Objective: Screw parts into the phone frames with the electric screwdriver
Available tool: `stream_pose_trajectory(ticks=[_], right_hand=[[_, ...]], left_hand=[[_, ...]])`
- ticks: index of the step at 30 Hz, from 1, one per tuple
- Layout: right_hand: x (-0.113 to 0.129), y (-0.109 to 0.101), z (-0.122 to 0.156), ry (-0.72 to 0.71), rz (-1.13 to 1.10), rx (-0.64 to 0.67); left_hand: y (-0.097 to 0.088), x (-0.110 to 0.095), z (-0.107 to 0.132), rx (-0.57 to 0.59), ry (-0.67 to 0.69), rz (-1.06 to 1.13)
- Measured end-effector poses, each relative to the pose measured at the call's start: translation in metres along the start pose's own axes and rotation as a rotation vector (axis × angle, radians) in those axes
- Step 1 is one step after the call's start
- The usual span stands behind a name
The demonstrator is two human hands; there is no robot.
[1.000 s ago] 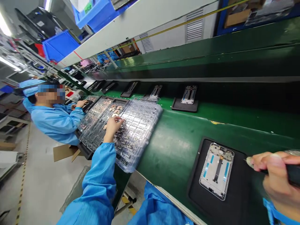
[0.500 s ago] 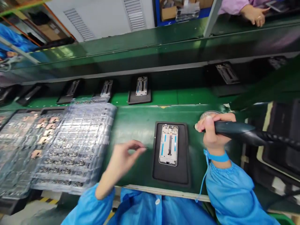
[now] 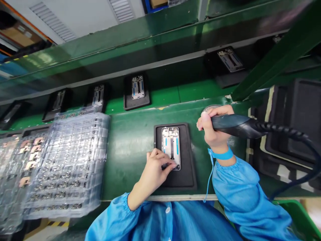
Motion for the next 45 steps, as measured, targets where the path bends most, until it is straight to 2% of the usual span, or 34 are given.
stream_pose_trajectory(ticks=[4, 12, 17, 20, 24, 27, 30, 36, 45], right_hand=[[0.002, 0.000, -0.001, -0.023, 0.019, 0.025], [-0.002, 0.000, -0.006, -0.107, 0.006, 0.035], [-0.001, -0.012, -0.027, -0.221, 0.021, 0.008], [-0.004, -0.032, -0.049, -0.245, 0.045, -0.012], [-0.013, -0.056, -0.065, -0.186, 0.106, 0.029], [-0.020, -0.060, -0.060, -0.120, 0.163, -0.012], [-0.026, -0.058, -0.052, -0.076, 0.179, -0.047], [-0.034, -0.055, -0.054, -0.114, 0.211, -0.037], [-0.031, -0.057, -0.053, -0.104, 0.201, 0.009]], left_hand=[[0.006, 0.006, 0.002, -0.038, 0.038, 0.015], [0.019, 0.019, 0.008, -0.200, 0.072, 0.015], [0.016, 0.022, 0.006, -0.233, 0.069, -0.041], [0.012, 0.027, -0.009, -0.229, 0.101, -0.055], [0.004, 0.024, -0.049, -0.156, 0.183, -0.019], [-0.004, 0.014, -0.081, -0.120, 0.209, -0.010], [-0.008, 0.006, -0.101, -0.120, 0.221, 0.003], [-0.005, 0.008, -0.105, -0.139, 0.245, 0.022], [-0.004, 0.005, -0.103, -0.139, 0.240, 0.012]])
Point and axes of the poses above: each hand's wrist, its own z-axis away from the middle knuckle, its own y-axis out of the palm, x = y × z, the point moved 1 cm from there along -z, towards the middle knuckle, and after that the axes turned 13 degrees about -y, right-handed, at the moved point
